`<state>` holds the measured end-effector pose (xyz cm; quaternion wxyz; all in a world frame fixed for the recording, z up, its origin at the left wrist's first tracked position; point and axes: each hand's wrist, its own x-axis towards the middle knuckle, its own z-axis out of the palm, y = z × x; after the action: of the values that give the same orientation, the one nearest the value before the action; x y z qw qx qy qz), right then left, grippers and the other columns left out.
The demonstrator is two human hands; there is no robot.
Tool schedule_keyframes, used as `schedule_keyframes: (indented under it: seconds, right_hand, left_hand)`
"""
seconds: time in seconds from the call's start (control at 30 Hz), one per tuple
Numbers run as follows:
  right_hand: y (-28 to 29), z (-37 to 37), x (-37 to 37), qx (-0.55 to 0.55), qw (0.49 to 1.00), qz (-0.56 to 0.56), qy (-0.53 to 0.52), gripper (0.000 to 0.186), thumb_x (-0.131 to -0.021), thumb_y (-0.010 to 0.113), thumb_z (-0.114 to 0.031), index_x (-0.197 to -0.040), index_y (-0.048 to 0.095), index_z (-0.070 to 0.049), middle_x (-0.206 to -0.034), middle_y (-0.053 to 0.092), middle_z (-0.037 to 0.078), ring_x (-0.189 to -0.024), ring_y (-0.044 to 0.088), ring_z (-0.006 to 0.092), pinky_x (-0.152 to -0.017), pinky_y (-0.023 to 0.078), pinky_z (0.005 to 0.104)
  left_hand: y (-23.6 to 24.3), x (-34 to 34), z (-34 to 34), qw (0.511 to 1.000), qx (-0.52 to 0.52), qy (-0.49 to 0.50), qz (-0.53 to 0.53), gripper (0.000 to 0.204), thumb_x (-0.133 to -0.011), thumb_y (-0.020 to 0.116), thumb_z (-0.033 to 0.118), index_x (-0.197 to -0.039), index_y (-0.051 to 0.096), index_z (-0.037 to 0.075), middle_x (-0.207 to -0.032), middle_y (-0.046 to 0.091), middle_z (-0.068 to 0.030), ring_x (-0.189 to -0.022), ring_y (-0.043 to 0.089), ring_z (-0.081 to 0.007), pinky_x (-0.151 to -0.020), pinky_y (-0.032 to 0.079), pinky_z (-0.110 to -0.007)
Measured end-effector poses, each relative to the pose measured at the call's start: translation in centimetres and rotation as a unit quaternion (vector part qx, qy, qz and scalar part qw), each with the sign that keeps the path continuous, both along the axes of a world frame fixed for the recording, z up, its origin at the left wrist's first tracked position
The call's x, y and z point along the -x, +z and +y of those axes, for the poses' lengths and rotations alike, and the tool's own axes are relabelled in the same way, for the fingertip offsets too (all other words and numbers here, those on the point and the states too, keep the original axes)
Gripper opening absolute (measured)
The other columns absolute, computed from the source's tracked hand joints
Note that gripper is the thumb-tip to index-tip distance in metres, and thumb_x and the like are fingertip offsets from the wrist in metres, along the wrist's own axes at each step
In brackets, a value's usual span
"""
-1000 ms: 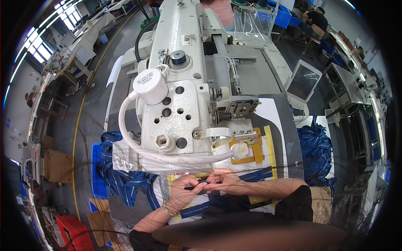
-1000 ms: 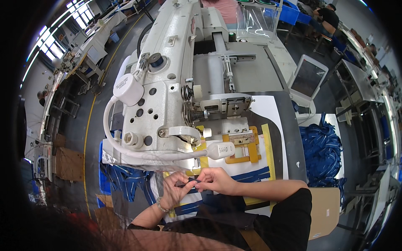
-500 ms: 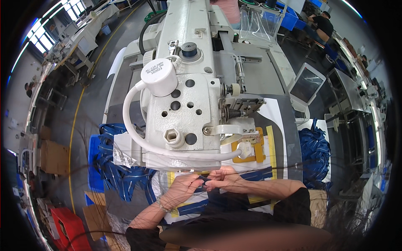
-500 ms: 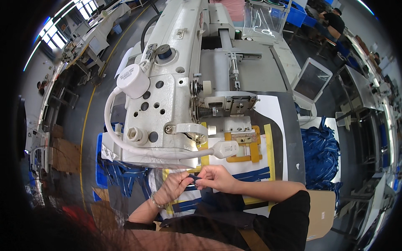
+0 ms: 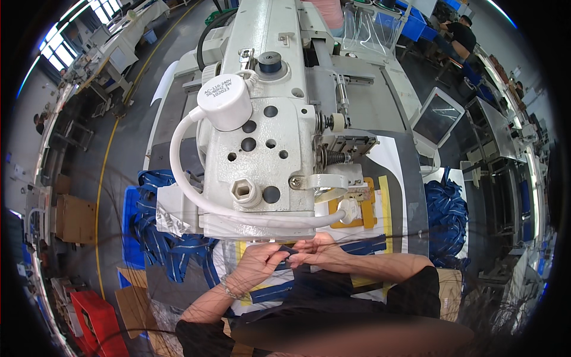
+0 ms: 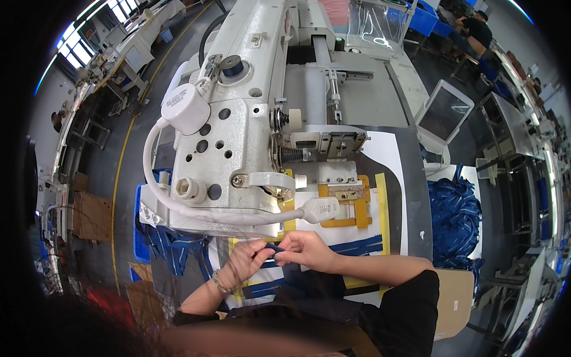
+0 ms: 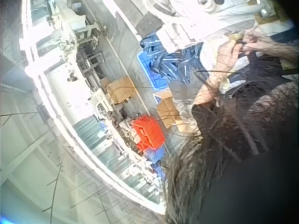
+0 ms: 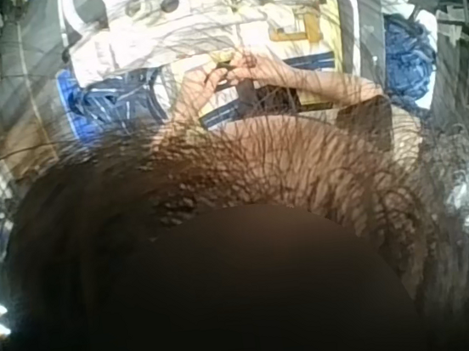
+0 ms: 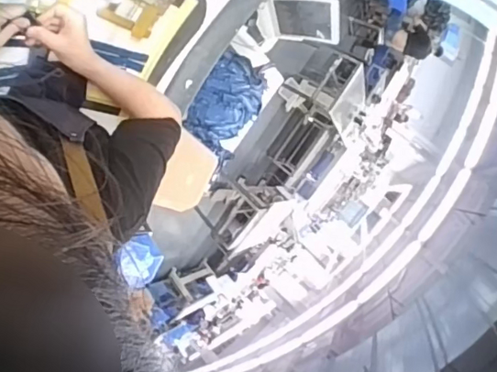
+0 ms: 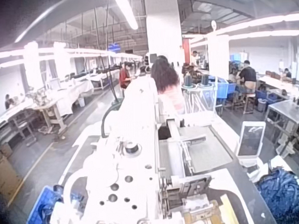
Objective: Sewing blue fabric straps using an industrial sewing machine.
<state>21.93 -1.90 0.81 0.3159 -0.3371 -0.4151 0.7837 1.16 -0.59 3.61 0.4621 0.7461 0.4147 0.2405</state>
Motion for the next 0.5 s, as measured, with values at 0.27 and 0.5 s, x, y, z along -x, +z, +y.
schedule_keyframes:
  seconds: [0.27, 0.5]
  right_hand:
    - [0.5, 0.1, 0.0, 0.009, 1.000, -0.023, 0.011, 0.010, -0.086, 0.064, -0.004, -0.088, 0.056, 0.001, -0.082, 0.066, 0.008, -0.076, 0.065, 0.0114, -0.069, 0.053, 0.0230]
    - [1.9, 0.9, -0.8, -0.411, 0.860, -0.280, 0.115, 0.017, -0.087, 0.064, -0.012, -0.079, 0.054, -0.002, -0.065, 0.061, 0.001, -0.055, 0.057, 0.0078, -0.051, 0.047, 0.0244]
  left_hand:
    - [-0.2, 0.1, 0.0, 1.000, -0.013, -0.007, 0.024, 0.020, -0.086, 0.063, 0.019, -0.076, 0.059, 0.003, -0.062, 0.053, -0.0151, -0.056, 0.053, -0.0312, -0.053, 0.041, -0.035]
    - [-0.2, -0.1, -0.3, 0.990, -0.117, -0.080, 0.010, 0.020, -0.084, 0.064, 0.019, -0.074, 0.058, 0.003, -0.064, 0.053, -0.0156, -0.058, 0.052, -0.0336, -0.054, 0.042, -0.037]
